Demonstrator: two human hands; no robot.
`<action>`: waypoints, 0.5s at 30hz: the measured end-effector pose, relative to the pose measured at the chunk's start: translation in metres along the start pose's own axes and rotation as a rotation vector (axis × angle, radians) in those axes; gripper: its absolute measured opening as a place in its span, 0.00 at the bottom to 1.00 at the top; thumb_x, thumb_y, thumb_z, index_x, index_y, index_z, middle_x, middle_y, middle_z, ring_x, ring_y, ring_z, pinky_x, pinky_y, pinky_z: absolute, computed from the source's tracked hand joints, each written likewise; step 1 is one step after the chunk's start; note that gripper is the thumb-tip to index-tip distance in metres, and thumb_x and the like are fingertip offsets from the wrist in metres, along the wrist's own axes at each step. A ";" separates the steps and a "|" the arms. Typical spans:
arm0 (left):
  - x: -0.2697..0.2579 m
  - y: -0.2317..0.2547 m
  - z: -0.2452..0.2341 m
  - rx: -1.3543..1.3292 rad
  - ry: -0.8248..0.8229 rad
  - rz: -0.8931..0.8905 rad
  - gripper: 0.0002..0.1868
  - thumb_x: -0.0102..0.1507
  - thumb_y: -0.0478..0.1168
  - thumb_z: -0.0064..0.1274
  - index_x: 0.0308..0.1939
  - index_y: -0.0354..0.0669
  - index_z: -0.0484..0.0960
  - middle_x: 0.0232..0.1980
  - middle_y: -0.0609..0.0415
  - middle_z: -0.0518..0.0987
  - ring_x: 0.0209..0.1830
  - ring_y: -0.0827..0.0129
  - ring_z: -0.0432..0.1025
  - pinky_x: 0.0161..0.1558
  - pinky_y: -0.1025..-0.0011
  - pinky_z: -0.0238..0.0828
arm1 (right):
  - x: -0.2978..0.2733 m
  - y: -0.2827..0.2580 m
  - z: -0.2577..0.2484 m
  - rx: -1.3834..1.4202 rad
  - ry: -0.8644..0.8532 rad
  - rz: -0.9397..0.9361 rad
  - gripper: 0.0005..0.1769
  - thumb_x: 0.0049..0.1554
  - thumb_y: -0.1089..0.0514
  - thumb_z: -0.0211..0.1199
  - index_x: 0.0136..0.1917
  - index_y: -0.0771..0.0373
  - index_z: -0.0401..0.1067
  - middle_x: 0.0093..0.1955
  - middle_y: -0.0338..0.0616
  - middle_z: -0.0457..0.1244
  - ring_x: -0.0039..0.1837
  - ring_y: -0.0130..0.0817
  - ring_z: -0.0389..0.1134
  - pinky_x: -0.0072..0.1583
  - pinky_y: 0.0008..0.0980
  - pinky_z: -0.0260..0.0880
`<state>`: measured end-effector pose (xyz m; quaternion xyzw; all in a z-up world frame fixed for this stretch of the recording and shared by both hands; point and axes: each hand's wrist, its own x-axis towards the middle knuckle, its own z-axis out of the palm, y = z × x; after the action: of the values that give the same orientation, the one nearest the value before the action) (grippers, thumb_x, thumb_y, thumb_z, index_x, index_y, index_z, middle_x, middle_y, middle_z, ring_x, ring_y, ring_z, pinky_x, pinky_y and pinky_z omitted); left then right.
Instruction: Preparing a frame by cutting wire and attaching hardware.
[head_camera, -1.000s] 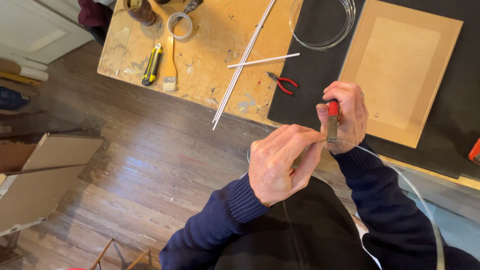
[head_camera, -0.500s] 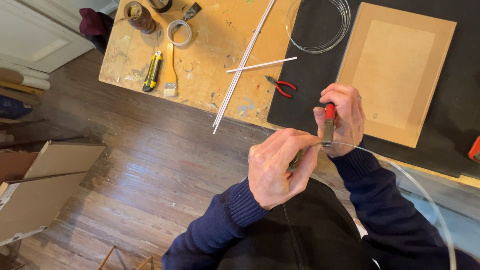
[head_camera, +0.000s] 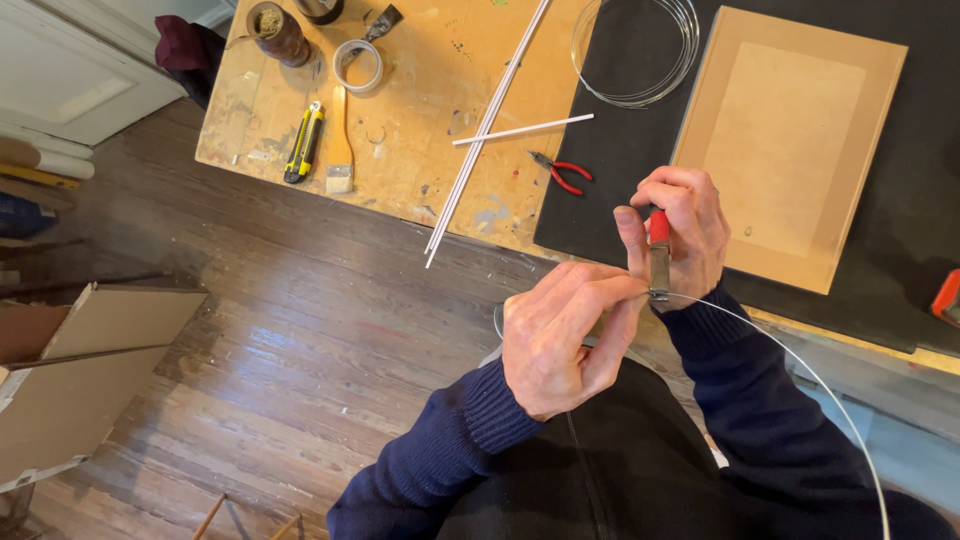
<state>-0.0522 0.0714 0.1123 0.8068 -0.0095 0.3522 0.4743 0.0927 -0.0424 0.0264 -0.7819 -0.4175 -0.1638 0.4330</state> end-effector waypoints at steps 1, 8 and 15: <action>0.000 -0.001 0.000 -0.001 0.000 0.001 0.15 0.62 0.24 0.62 0.49 0.37 0.77 0.46 0.51 0.81 0.43 0.61 0.79 0.40 0.71 0.76 | 0.000 0.001 0.000 -0.001 0.001 -0.001 0.12 0.66 0.59 0.71 0.55 0.60 0.68 0.55 0.47 0.63 0.51 0.42 0.67 0.51 0.37 0.69; 0.000 -0.001 0.000 0.022 0.013 0.065 0.16 0.62 0.23 0.63 0.50 0.36 0.77 0.46 0.50 0.81 0.44 0.60 0.79 0.41 0.71 0.77 | 0.001 0.003 0.003 -0.011 0.040 -0.038 0.13 0.65 0.60 0.72 0.50 0.60 0.67 0.52 0.46 0.64 0.49 0.44 0.66 0.51 0.38 0.68; -0.001 -0.002 0.002 0.064 0.066 0.137 0.17 0.61 0.22 0.63 0.50 0.35 0.77 0.46 0.49 0.81 0.45 0.60 0.79 0.43 0.70 0.79 | 0.003 0.003 0.007 0.049 0.088 -0.056 0.17 0.60 0.63 0.76 0.42 0.61 0.66 0.43 0.43 0.64 0.46 0.43 0.65 0.48 0.37 0.65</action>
<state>-0.0511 0.0708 0.1094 0.8070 -0.0379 0.4104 0.4229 0.0963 -0.0358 0.0229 -0.7511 -0.4236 -0.1998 0.4654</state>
